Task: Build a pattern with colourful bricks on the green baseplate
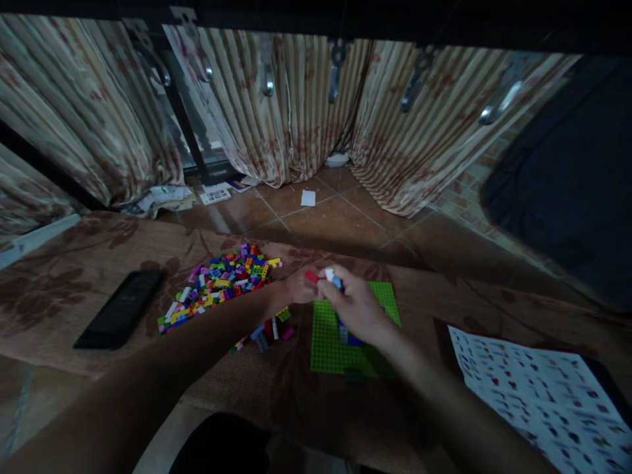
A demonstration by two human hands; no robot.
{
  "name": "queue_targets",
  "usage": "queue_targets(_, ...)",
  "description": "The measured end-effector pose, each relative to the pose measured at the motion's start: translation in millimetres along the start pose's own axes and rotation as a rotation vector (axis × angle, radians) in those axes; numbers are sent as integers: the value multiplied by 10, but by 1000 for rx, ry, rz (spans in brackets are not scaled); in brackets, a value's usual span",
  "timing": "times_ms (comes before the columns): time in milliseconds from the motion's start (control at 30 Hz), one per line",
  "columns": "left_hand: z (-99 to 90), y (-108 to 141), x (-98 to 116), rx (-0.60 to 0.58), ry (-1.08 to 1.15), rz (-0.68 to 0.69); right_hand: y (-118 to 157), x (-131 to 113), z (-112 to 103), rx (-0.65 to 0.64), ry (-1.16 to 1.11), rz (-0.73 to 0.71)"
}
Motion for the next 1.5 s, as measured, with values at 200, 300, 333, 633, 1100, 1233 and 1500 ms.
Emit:
queue_targets(200, -350, 179, -268, -24, 10, -80, 140, -3, 877, -83, 353, 119)
queue_targets(300, -304, 180, -259, -51, 21, -116, 160, -92, 983, -68, 279, 42)
queue_targets(333, -256, 174, -241, -75, 26, -124, 172, -116, 935, -47, 250, 12)
queue_targets(633, -28, 3, 1, -142, -112, -28, -32, 562, -261, 265, 619, 120)
queue_targets(1100, 49, 59, -80, 23, -27, -106, -293, 745, 68, -7, 664, -260)
queue_targets(1233, -19, 94, -69, 97, -15, -112, -234, 778, 46, 60, 618, -313)
queue_targets(1500, 40, 119, -32, -29, -98, -182, -204, 799, 28, 61, 524, -347)
Point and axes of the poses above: each hand's wrist, its own y-axis away from the middle knuckle, its own z-axis out of the palm, x = y × z, the point moved 10 cm from there along -y, towards the middle knuckle, and after that the axes turned 9 degrees about z, right-handed, at the moved point
